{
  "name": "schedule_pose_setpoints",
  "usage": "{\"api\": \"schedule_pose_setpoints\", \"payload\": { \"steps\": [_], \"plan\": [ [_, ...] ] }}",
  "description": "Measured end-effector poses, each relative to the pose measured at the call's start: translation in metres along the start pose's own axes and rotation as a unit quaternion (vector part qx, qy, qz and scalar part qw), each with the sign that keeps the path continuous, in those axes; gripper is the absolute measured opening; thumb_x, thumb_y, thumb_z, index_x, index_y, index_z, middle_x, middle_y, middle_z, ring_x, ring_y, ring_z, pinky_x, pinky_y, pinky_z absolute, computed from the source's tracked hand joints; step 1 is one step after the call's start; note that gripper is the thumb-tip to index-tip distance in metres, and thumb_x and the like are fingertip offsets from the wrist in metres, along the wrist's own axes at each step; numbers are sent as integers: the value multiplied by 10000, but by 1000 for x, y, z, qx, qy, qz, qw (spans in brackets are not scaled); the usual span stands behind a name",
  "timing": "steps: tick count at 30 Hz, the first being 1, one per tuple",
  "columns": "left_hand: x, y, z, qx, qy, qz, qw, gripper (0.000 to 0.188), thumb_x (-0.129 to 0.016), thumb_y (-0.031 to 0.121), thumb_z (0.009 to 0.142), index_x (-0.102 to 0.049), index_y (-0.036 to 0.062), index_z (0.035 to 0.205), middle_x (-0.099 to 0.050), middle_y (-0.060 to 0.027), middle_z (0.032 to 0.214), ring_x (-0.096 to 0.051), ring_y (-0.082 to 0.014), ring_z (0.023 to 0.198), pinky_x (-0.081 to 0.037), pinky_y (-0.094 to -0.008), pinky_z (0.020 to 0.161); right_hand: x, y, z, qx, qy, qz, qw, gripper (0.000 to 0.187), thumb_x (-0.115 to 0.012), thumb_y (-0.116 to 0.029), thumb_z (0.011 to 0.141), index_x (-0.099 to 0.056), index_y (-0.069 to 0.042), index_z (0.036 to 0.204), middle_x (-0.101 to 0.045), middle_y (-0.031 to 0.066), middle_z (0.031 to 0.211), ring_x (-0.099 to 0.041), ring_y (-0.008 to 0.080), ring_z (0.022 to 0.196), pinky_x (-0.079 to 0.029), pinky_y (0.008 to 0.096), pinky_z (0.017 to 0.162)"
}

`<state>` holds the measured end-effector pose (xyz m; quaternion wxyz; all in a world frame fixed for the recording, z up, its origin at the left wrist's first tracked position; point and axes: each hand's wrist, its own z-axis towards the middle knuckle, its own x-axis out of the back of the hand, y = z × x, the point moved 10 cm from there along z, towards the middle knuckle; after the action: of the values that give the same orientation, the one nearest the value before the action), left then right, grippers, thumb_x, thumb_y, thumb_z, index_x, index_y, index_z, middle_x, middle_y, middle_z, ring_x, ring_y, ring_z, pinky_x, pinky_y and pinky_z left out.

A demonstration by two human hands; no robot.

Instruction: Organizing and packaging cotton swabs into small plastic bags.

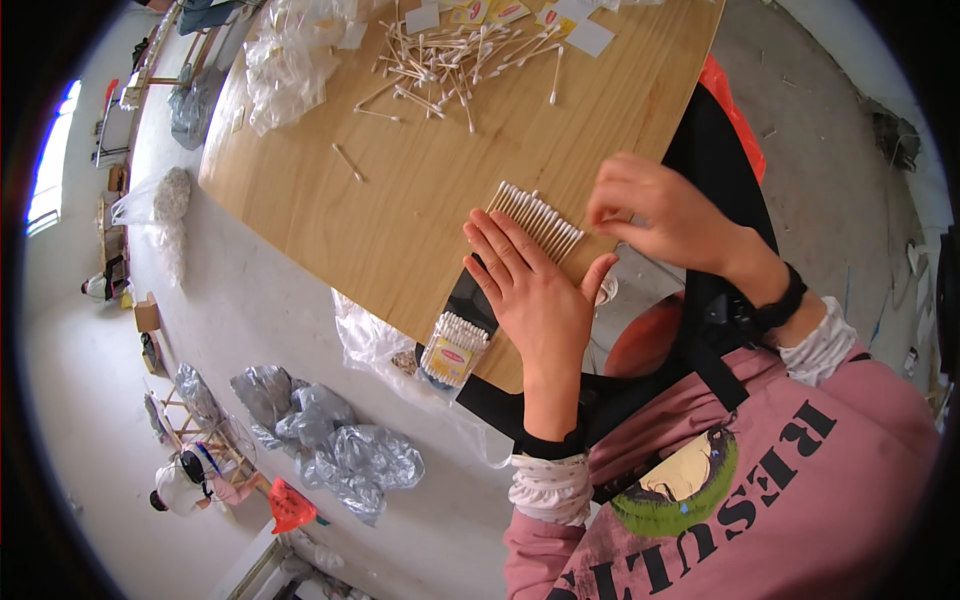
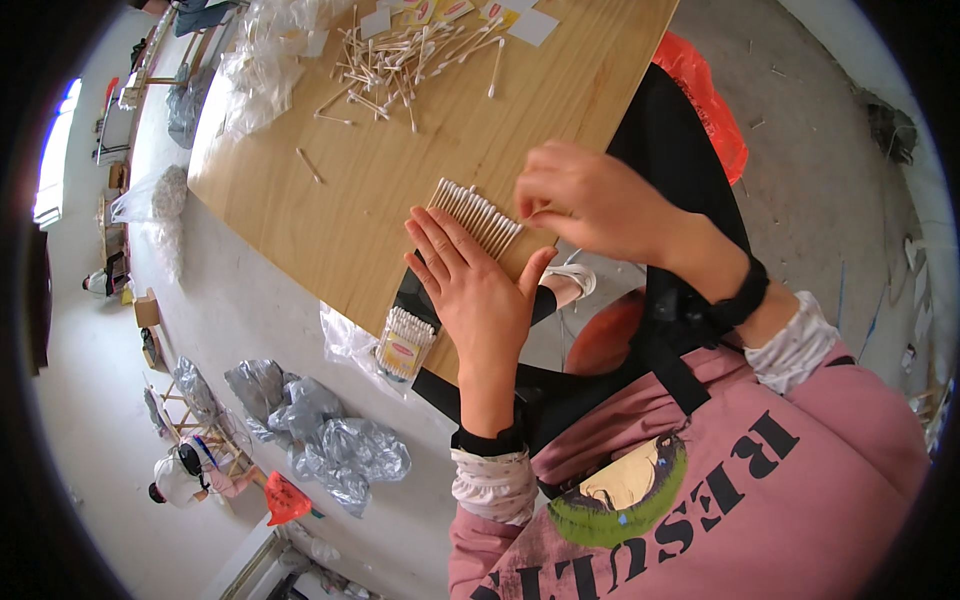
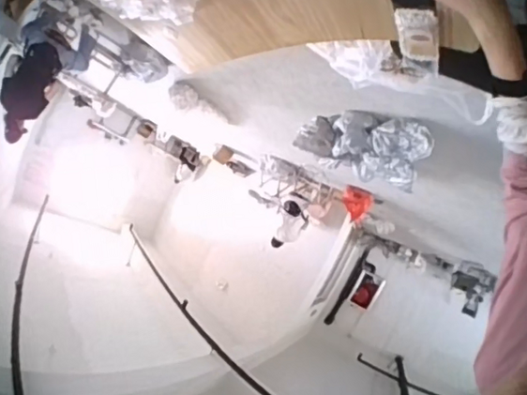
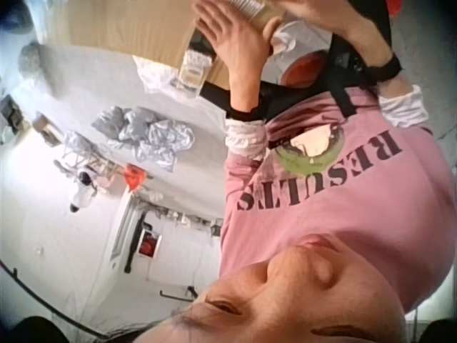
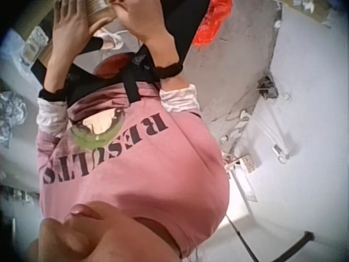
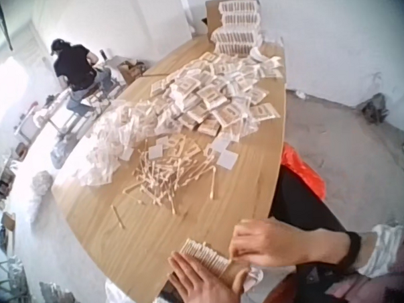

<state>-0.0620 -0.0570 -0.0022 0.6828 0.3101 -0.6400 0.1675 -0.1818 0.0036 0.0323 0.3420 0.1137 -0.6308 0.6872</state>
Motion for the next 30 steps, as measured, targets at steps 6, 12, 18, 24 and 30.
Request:
{"api": "schedule_pose_setpoints", "payload": {
  "steps": [6,12,18,24,30],
  "plan": [
    [-2,-1,0,-4,11,2,1000,1188,-583,713,829,-134,-156,1504,-137,-340,1587,-100,-432,1508,-99,-524,1209,-29,-1,14,45,-55,-44,997,70,-675,-73,791,-621,-64,835,-555,74,864,-561,278,907,-470,390,798],
    [-3,-4,-1,3,10,20,1000,1191,-553,744,819,-161,-148,1504,-151,-324,1592,-113,-421,1510,-95,-515,1212,-35,-16,15,112,-54,-145,982,101,-689,-91,769,-593,-71,791,-541,58,849,-553,264,858,-460,377,759],
    [-5,-5,-1,-3,8,13,1000,1192,-588,714,825,-132,-151,1506,-141,-331,1590,-102,-428,1509,-111,-533,1205,-34,-12,5,100,-20,-152,983,79,-665,-110,788,-597,-74,807,-538,55,843,-551,254,862,-456,365,758],
    [-5,-3,-1,4,3,16,1000,1205,-593,720,821,-118,-147,1510,-123,-324,1597,-87,-425,1511,-115,-536,1205,-29,-9,-4,77,-56,-211,973,192,-669,-93,726,-607,-53,903,-576,80,930,-574,276,914,-473,366,831],
    [-8,0,1,6,0,-7,1000,1191,-599,706,832,-117,-144,1512,-105,-327,1599,-71,-429,1511,-114,-539,1203,82,42,-41,-15,105,-252,962,86,-601,-100,860,-563,-32,898,-540,133,944,-553,318,925,-443,416,823]
  ]
}}
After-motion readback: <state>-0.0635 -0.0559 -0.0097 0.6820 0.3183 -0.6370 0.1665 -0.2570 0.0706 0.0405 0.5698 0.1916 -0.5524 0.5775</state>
